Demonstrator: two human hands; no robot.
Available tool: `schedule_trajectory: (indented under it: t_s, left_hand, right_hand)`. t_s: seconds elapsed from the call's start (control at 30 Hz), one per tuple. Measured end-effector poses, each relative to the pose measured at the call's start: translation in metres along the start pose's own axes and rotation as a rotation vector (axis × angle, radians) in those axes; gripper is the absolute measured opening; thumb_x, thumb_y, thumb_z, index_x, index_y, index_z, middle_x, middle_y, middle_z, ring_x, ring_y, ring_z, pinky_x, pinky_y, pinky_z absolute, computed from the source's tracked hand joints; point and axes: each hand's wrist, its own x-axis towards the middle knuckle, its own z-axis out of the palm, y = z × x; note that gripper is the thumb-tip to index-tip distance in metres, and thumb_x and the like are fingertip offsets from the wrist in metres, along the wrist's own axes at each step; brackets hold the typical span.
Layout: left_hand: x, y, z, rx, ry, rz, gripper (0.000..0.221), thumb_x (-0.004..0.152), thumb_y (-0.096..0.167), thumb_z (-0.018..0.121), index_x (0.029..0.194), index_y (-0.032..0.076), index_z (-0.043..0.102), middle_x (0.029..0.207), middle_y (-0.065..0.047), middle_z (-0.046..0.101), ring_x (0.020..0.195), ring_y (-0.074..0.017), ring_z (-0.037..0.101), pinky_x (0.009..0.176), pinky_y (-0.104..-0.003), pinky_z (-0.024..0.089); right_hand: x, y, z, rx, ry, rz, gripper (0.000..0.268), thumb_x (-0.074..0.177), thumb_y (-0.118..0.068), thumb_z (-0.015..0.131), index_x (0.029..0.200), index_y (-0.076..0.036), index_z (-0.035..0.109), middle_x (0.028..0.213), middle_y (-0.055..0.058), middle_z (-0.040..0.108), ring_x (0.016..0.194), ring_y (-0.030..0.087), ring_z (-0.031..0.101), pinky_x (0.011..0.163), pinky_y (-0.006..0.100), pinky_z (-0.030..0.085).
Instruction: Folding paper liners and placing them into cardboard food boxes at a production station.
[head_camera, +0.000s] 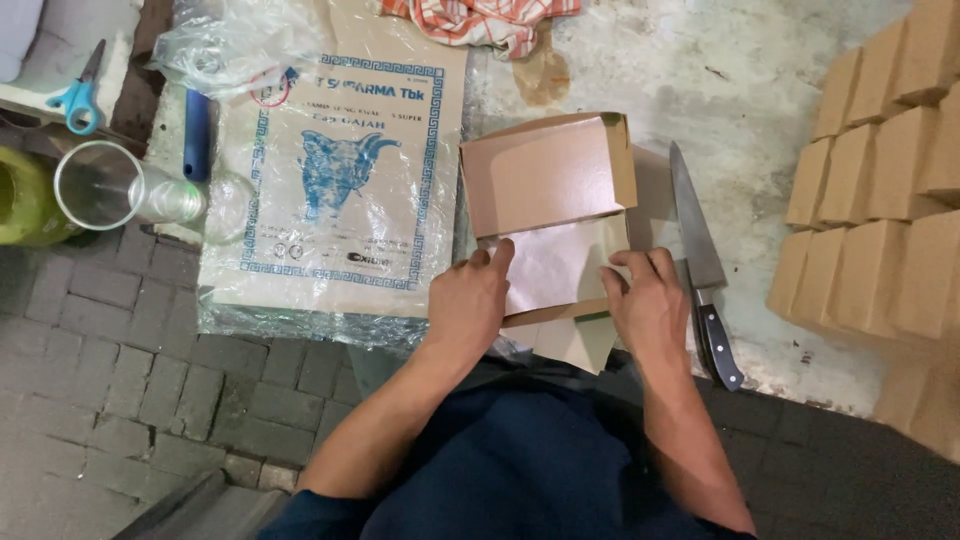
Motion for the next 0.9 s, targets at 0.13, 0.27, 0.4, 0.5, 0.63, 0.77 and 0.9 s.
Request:
schedule_trajectory:
  t_s: [0.13, 0.27, 0.4, 0.5, 0.63, 0.77, 0.9]
  left_hand:
    - [0.003, -0.001, 0.006, -0.027, 0.051, -0.007, 0.039, 0.073, 0.024, 0.082, 0.107, 0.013, 0.066, 0.087, -0.01, 0.069, 0.066, -0.0278, 0.07, 0.052, -0.038, 0.057]
    - [0.001, -0.003, 0.012, 0.016, 0.089, -0.018, 0.039, 0.067, 0.036, 0.085, 0.095, 0.013, 0.072, 0.079, -0.007, 0.063, 0.066, -0.0242, 0.066, 0.051, -0.035, 0.055]
    - [0.004, -0.004, -0.02, 0.04, 0.167, 0.01, 0.036, 0.07, 0.038, 0.084, 0.094, 0.013, 0.074, 0.078, -0.006, 0.055, 0.071, -0.0246, 0.062, 0.052, -0.035, 0.055]
    - [0.006, -0.009, -0.012, 0.04, 0.05, -0.026, 0.048, 0.068, 0.042, 0.085, 0.105, 0.014, 0.071, 0.081, -0.007, 0.055, 0.072, -0.0268, 0.063, 0.054, -0.041, 0.057]
    - [0.012, -0.008, -0.006, 0.025, -0.203, -0.069, 0.054, 0.073, 0.04, 0.081, 0.12, 0.019, 0.065, 0.088, -0.011, 0.062, 0.075, -0.03, 0.067, 0.058, -0.047, 0.058]
    - [0.014, -0.006, 0.005, -0.003, -0.38, -0.107, 0.065, 0.079, 0.027, 0.076, 0.137, 0.013, 0.053, 0.102, -0.019, 0.066, 0.084, -0.0359, 0.069, 0.065, -0.05, 0.058]
    - [0.012, -0.001, 0.005, 0.055, -0.361, -0.105, 0.056, 0.084, 0.021, 0.066, 0.137, 0.011, 0.054, 0.099, -0.017, 0.07, 0.081, -0.0352, 0.071, 0.065, -0.046, 0.055]
  right_hand:
    - [0.0, -0.002, -0.001, -0.028, -0.006, 0.014, 0.018, 0.091, -0.025, 0.071, 0.107, -0.018, 0.07, 0.094, 0.002, 0.055, 0.082, 0.034, 0.069, 0.069, 0.048, 0.058]
    - [-0.004, -0.006, -0.005, -0.023, 0.04, -0.048, 0.022, 0.092, -0.02, 0.07, 0.114, -0.019, 0.07, 0.094, 0.004, 0.053, 0.085, 0.034, 0.068, 0.069, 0.047, 0.058]
    - [-0.001, -0.006, -0.015, -0.032, 0.071, -0.191, 0.034, 0.086, -0.028, 0.076, 0.12, -0.028, 0.07, 0.112, 0.003, 0.047, 0.1, 0.03, 0.064, 0.078, 0.043, 0.058]
    - [0.007, -0.015, -0.029, -0.104, -0.181, -0.121, 0.05, 0.084, -0.031, 0.07, 0.133, -0.032, 0.061, 0.133, 0.009, 0.044, 0.114, 0.037, 0.059, 0.088, 0.054, 0.055]
    - [0.02, -0.013, -0.034, -0.129, -0.349, -0.1, 0.055, 0.087, -0.032, 0.066, 0.14, -0.028, 0.054, 0.132, 0.011, 0.046, 0.113, 0.039, 0.06, 0.09, 0.054, 0.053]
    - [0.025, -0.013, -0.034, -0.196, -0.422, -0.087, 0.058, 0.088, -0.032, 0.063, 0.144, -0.022, 0.051, 0.132, 0.008, 0.048, 0.107, 0.038, 0.064, 0.086, 0.058, 0.054]
    - [0.024, -0.033, -0.045, -0.211, -0.413, -0.11, 0.064, 0.086, -0.022, 0.061, 0.147, -0.013, 0.047, 0.134, 0.014, 0.046, 0.105, 0.042, 0.065, 0.081, 0.059, 0.055]
